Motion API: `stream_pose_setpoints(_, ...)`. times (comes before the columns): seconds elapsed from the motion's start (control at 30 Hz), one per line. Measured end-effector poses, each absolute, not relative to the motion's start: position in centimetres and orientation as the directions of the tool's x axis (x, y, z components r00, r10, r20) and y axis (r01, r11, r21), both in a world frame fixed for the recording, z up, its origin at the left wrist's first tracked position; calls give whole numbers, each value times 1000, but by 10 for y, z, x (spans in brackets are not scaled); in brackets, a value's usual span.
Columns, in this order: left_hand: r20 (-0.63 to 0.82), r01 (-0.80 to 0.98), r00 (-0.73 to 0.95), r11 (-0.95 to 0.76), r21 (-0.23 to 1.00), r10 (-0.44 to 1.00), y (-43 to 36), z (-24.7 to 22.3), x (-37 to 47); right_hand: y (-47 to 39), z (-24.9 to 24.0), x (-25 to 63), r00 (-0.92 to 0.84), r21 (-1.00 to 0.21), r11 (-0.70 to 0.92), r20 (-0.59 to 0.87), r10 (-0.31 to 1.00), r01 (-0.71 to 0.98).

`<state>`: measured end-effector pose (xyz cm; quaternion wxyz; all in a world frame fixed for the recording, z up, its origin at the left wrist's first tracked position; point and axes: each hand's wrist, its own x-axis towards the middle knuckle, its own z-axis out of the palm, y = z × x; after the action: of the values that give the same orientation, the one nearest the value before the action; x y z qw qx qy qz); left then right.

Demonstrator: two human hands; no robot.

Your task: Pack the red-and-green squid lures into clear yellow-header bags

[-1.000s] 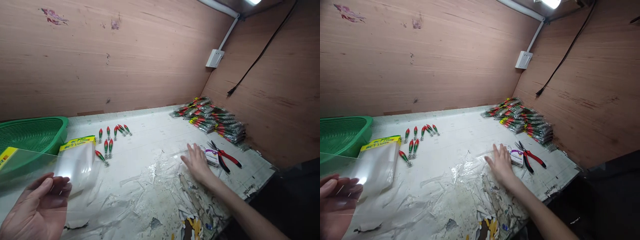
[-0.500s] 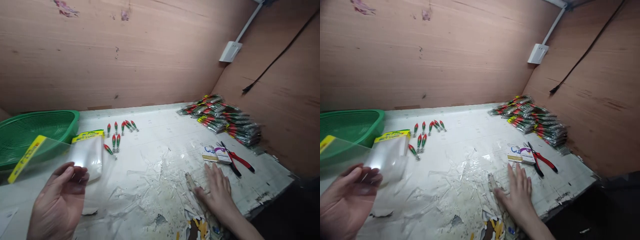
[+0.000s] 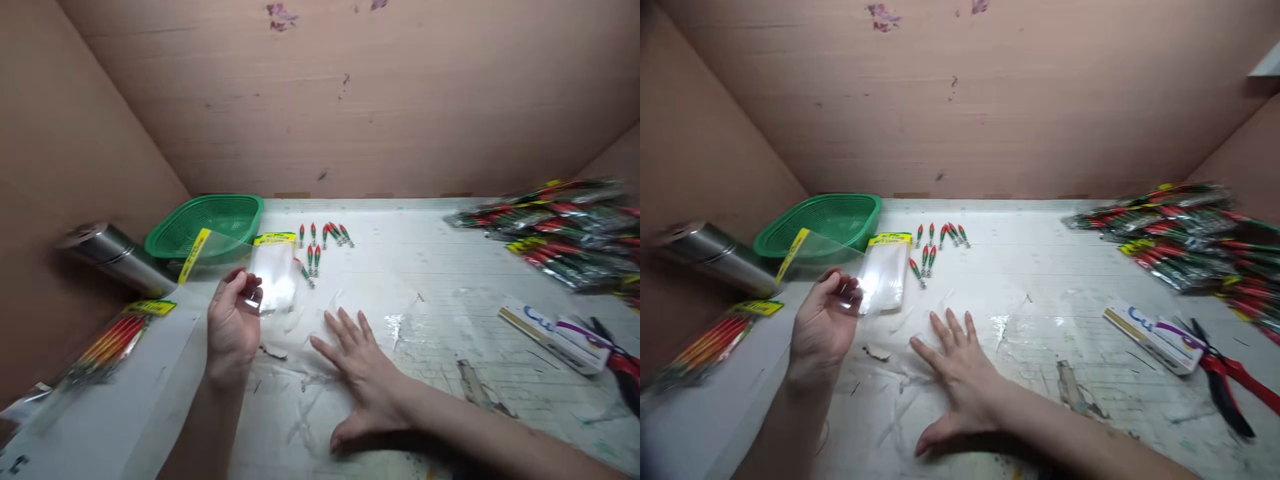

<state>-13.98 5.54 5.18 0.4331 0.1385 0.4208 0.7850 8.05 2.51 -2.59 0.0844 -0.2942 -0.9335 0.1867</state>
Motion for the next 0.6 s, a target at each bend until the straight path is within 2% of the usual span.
stream_pose_setpoints(0.07,-116,-565,-574,-289,773,811,56,50,-140,12,-28,45,-832,-378,792,93,547,478)
stream_pose_setpoints(0.17,-88,-579,-563,-316,752,822,54,54,-139,4,-32,3,-787,-307,776,118,606,551)
stream_pose_setpoints(0.27,-101,-651,-540,-338,679,836,33,71,-145,8,-30,-18,-785,-229,770,38,619,596)
stream_pose_setpoints(0.37,-57,-682,-513,-366,633,856,-22,98,-159,10,-27,-24,-803,-232,777,-34,595,585)
stream_pose_setpoints(0.5,15,-597,-599,-458,659,801,-135,121,-178,-14,-8,-38,-825,-329,768,-65,562,549)
stream_pose_setpoints(0.53,19,-563,-644,-490,665,765,-165,122,-183,-27,1,-48,-841,-421,753,-48,539,506)
stream_pose_setpoints(0.6,-14,-504,-748,-554,662,663,-222,118,-191,-59,19,-78,-883,-729,604,-3,469,323)
